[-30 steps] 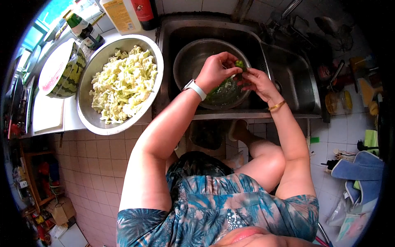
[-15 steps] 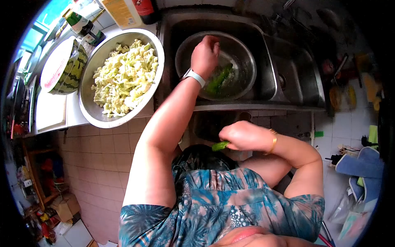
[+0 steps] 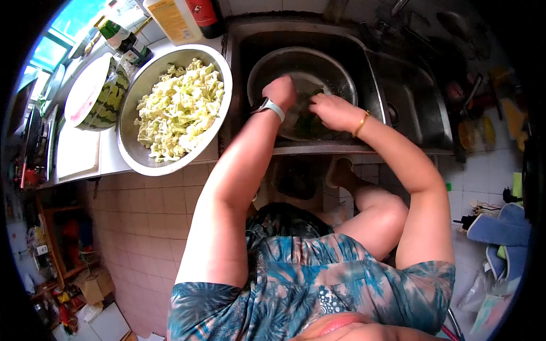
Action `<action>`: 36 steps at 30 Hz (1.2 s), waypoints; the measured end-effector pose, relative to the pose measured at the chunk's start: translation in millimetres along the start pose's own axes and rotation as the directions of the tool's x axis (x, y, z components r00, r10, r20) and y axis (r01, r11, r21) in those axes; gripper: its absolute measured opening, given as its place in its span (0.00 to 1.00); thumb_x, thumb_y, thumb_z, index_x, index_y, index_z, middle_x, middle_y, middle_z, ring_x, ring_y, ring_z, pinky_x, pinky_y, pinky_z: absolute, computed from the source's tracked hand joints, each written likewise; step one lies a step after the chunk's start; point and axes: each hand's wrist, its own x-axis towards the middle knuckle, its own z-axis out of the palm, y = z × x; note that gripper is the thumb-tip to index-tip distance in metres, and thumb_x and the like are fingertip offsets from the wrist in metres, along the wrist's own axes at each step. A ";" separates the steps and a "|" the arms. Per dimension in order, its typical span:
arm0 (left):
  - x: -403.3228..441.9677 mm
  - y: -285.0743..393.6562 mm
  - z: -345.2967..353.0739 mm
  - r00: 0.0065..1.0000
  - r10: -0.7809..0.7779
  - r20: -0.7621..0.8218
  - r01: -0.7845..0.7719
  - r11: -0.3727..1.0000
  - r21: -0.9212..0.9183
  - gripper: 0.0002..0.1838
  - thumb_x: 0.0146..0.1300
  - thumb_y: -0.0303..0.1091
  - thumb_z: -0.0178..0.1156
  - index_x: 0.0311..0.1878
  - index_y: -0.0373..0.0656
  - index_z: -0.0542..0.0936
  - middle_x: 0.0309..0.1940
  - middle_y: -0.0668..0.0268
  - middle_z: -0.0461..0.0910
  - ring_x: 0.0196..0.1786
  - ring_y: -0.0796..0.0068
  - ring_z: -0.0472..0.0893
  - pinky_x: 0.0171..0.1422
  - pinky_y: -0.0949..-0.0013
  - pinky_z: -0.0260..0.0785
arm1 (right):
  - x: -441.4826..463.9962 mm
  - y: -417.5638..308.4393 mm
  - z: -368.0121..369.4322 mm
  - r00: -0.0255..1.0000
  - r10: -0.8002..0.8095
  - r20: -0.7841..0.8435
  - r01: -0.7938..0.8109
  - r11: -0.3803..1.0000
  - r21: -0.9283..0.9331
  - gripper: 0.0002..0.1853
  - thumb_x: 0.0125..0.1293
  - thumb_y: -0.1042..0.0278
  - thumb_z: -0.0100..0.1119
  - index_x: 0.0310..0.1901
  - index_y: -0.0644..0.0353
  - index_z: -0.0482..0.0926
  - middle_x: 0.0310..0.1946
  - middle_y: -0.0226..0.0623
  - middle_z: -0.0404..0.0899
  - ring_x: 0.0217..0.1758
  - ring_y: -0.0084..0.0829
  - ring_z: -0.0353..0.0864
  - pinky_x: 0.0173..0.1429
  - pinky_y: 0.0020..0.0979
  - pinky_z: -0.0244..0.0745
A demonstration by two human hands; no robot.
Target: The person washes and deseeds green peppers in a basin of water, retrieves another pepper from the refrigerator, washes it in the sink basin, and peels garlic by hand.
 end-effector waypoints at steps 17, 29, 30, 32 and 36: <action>-7.2 18.1 -15.5 0.977 0.145 0.155 -0.090 0.944 -0.317 0.27 0.49 0.47 0.72 0.47 0.37 0.82 0.43 0.50 0.83 0.46 0.53 0.82 0.51 0.59 0.73 | 30.4 59.3 6.6 0.881 0.188 -0.435 -0.001 0.919 0.394 0.28 0.52 0.79 0.64 0.57 0.55 0.73 0.57 0.40 0.73 0.58 0.45 0.75 0.58 0.40 0.73; -9.9 15.5 -11.4 0.984 0.136 0.112 -0.119 0.982 -0.145 0.23 0.46 0.43 0.73 0.45 0.43 0.83 0.41 0.53 0.83 0.45 0.53 0.82 0.50 0.58 0.73 | 29.1 75.8 24.5 0.969 0.244 -0.030 -0.086 0.451 0.888 0.15 0.64 0.60 0.65 0.46 0.60 0.78 0.35 0.28 0.79 0.31 0.21 0.78 0.32 0.23 0.73; -8.8 13.6 -8.4 0.984 0.135 0.113 -0.118 0.982 -0.144 0.23 0.46 0.43 0.73 0.45 0.43 0.83 0.41 0.53 0.83 0.45 0.53 0.82 0.50 0.58 0.73 | 33.6 76.3 30.9 0.957 0.288 0.019 -0.136 0.391 0.910 0.14 0.65 0.58 0.63 0.45 0.60 0.78 0.33 0.28 0.78 0.27 0.21 0.76 0.28 0.23 0.70; -8.3 13.1 -6.0 0.970 0.177 0.166 -0.162 0.982 -0.099 0.23 0.48 0.44 0.72 0.46 0.43 0.83 0.41 0.53 0.83 0.46 0.52 0.82 0.51 0.57 0.73 | 41.5 77.4 37.6 0.942 0.329 0.070 -0.183 0.326 0.927 0.14 0.67 0.57 0.61 0.44 0.60 0.78 0.31 0.27 0.77 0.23 0.20 0.74 0.25 0.23 0.67; -8.1 11.3 -5.1 0.960 0.149 0.239 -0.130 0.987 -0.093 0.23 0.49 0.45 0.71 0.47 0.44 0.83 0.42 0.52 0.83 0.47 0.52 0.82 0.52 0.56 0.73 | 50.0 81.1 55.3 0.799 0.529 0.286 -0.470 0.252 0.846 0.18 0.68 0.53 0.57 0.50 0.59 0.78 0.35 0.37 0.80 0.28 0.30 0.80 0.30 0.30 0.75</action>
